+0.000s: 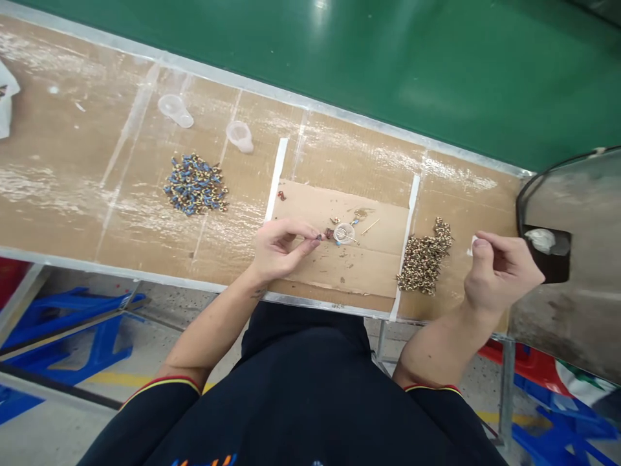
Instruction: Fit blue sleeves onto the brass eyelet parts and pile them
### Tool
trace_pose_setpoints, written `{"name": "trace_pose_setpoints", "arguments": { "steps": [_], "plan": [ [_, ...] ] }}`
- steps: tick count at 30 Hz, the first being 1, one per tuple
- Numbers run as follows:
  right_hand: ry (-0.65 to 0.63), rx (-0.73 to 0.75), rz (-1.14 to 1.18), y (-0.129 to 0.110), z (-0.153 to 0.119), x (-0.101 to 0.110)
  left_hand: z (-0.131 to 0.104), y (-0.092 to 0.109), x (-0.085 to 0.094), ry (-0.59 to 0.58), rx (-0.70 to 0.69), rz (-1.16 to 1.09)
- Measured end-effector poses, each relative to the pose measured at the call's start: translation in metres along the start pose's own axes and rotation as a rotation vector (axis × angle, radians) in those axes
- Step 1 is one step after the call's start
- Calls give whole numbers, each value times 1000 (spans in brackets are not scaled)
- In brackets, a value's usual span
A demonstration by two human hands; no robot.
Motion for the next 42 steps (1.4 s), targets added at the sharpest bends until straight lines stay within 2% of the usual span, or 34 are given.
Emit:
{"name": "trace_pose_setpoints", "arguments": {
  "steps": [3,7,13,16,24,28,31,34,38,42],
  "plan": [
    [-135,-68,-118,18,-11,0,2,0,1,20,63,-6],
    [-347,-83,-205,28,-13,-21,-1,7,-1,46,114,-54],
    [-701,47,-325,30,-2,-59,-17,33,-12,-23,54,-158],
    [-772,91,-325,34,0,-66,-27,37,-13,4,87,-206],
    [-667,183,-298,37,-2,-74,-38,27,-12,61,220,-207],
    [-531,159,-272,27,2,-66,-40,21,-15,96,281,-201],
    [-335,157,-163,1,1,-50,-43,19,-19,93,328,-191],
    [-190,153,-3,-38,-15,-39,-45,18,-27,56,348,-211],
    [-221,147,379,-92,-48,-46,-46,21,-37,9,343,-259],
    [-276,123,563,-122,-63,-60,-46,25,-41,-36,367,-252]
  ]
}}
Point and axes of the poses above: each hand's wrist, its own z-axis towards the middle knuckle, its own x-axis out of the back of the hand, y = z × x, the point moved 5 cm from there along z, towards the middle knuckle, and after that the axes turned 1 degree about -x, right-handed, at the moved point
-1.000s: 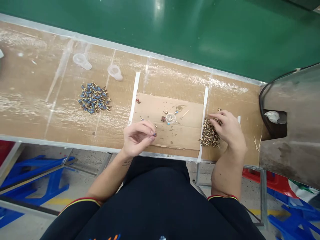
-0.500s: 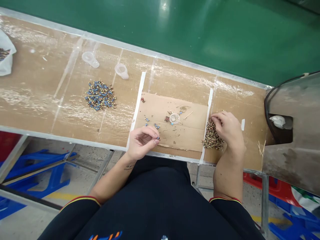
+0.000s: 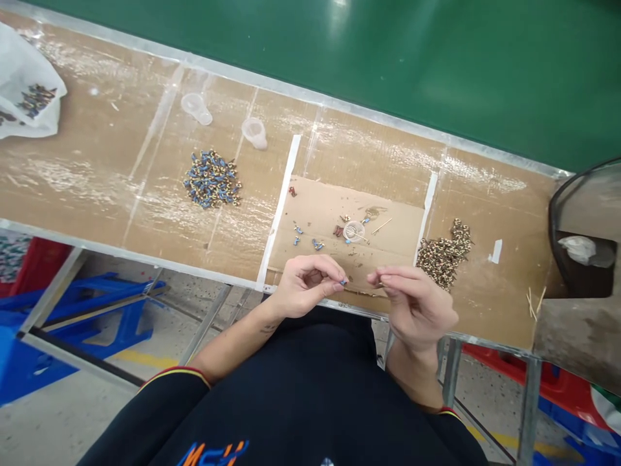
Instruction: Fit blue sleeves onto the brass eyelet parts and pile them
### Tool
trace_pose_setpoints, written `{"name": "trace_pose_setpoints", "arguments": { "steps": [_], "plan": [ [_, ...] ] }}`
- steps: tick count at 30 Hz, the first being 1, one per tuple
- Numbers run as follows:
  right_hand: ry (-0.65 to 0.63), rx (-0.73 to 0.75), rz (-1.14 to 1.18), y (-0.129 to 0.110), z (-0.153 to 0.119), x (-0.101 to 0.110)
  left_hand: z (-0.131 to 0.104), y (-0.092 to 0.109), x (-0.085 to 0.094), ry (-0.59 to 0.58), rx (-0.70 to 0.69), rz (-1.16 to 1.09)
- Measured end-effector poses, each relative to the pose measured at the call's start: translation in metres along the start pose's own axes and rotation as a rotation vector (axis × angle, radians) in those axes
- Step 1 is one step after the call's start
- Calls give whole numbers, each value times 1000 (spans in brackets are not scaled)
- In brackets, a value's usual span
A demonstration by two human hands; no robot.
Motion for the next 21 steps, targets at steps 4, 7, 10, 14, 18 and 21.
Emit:
{"name": "trace_pose_setpoints", "arguments": {
  "steps": [4,7,10,14,18,21],
  "plan": [
    [-61,42,92,-6,5,-11,-1,7,-1,-23,-21,7],
    [-95,25,162,-5,8,-15,-3,8,0,-15,-2,31],
    [-97,18,223,-3,7,-17,-5,6,1,2,3,52],
    [-97,-1,227,-2,6,-18,-5,5,1,30,-2,70],
    [-134,-26,167,-1,5,-20,-6,5,2,44,3,93],
    [-131,-23,135,1,3,-20,-7,3,2,49,27,120]
  ]
}}
Point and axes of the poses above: each hand's wrist, its own z-axis towards the middle knuckle, its own x-axis out of the back of the hand, y = z × x, the point moved 5 cm from there along z, towards the middle knuckle, and after that the axes turned 1 degree about -x, right-handed, at the moved point
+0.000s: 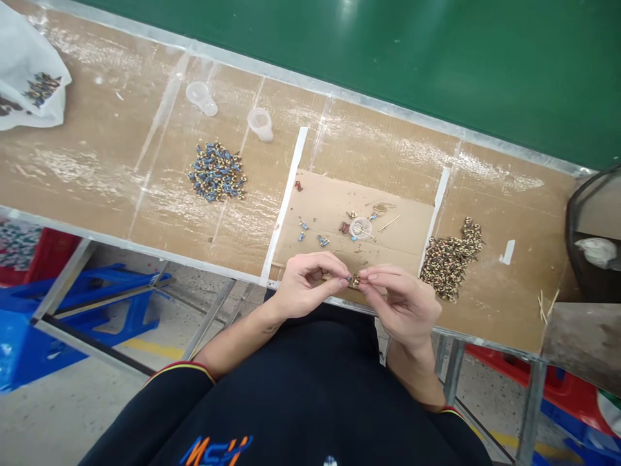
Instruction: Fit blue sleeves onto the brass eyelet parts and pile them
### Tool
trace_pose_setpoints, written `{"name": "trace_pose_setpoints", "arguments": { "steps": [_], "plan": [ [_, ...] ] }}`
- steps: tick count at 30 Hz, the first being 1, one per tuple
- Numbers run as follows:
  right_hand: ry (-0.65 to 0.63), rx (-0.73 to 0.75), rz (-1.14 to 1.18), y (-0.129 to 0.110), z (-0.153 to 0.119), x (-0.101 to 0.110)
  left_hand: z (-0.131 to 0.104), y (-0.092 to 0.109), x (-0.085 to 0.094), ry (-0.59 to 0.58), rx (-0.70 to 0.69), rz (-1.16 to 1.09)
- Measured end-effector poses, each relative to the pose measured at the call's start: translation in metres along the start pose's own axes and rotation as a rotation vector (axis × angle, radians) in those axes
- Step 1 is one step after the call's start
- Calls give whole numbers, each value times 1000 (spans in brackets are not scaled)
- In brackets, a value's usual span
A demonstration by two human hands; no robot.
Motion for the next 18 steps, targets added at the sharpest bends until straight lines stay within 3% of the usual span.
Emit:
{"name": "trace_pose_setpoints", "arguments": {
  "steps": [9,18],
  "plan": [
    [-22,29,21,0,-3,-2,-2,0,0,-10,5,70],
    [-97,-1,45,1,-4,1,0,13,-1,-40,-132,169]
  ]
}}
Point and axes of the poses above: each hand's wrist, its own z-axis towards the middle knuckle, its own x-axis out of the back of the hand, y = z × x, the point moved 5 cm from there along z, towards the middle knuckle, and after that the axes turned 1 degree about -x, right-handed, at the moved point
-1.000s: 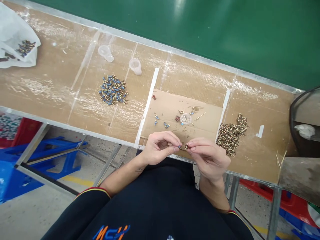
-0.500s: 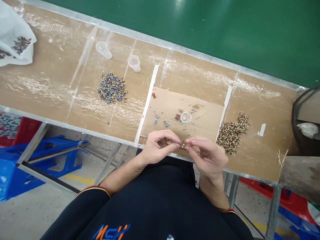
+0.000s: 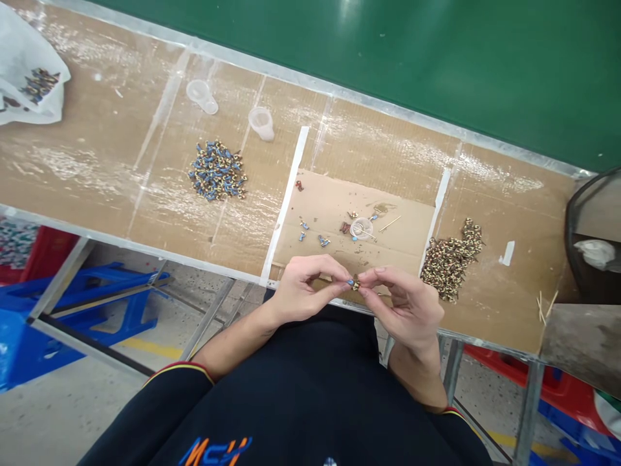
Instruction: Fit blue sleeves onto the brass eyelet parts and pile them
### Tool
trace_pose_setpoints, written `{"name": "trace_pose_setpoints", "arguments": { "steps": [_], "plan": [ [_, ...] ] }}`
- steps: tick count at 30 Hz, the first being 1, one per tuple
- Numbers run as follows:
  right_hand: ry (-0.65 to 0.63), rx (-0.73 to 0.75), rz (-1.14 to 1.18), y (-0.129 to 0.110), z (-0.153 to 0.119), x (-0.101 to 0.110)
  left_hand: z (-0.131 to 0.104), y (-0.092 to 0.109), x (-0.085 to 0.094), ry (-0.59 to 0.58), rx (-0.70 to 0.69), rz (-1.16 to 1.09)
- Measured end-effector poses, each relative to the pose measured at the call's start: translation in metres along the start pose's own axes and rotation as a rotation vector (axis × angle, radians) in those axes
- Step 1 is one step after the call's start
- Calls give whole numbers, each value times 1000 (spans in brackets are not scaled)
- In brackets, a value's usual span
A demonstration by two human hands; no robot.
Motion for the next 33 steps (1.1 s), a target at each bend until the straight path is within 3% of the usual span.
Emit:
{"name": "trace_pose_setpoints", "arguments": {
  "steps": [12,24,33],
  "plan": [
    [-106,-42,-50,-2,1,2,3,18,3,-107,-230,295],
    [-193,103,-183,-16,9,-2,3,21,7,-207,-71,300],
    [-224,140,-313,-20,6,-4,4,16,8,-191,57,247]
  ]
}}
Point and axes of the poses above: each hand's wrist, its own z-axis towards the middle knuckle, its own x-axis out of the back of the hand, y = z × x, the point moved 5 cm from there along z, towards the middle knuckle, and after that the axes turned 1 degree about -x, right-handed, at the moved point
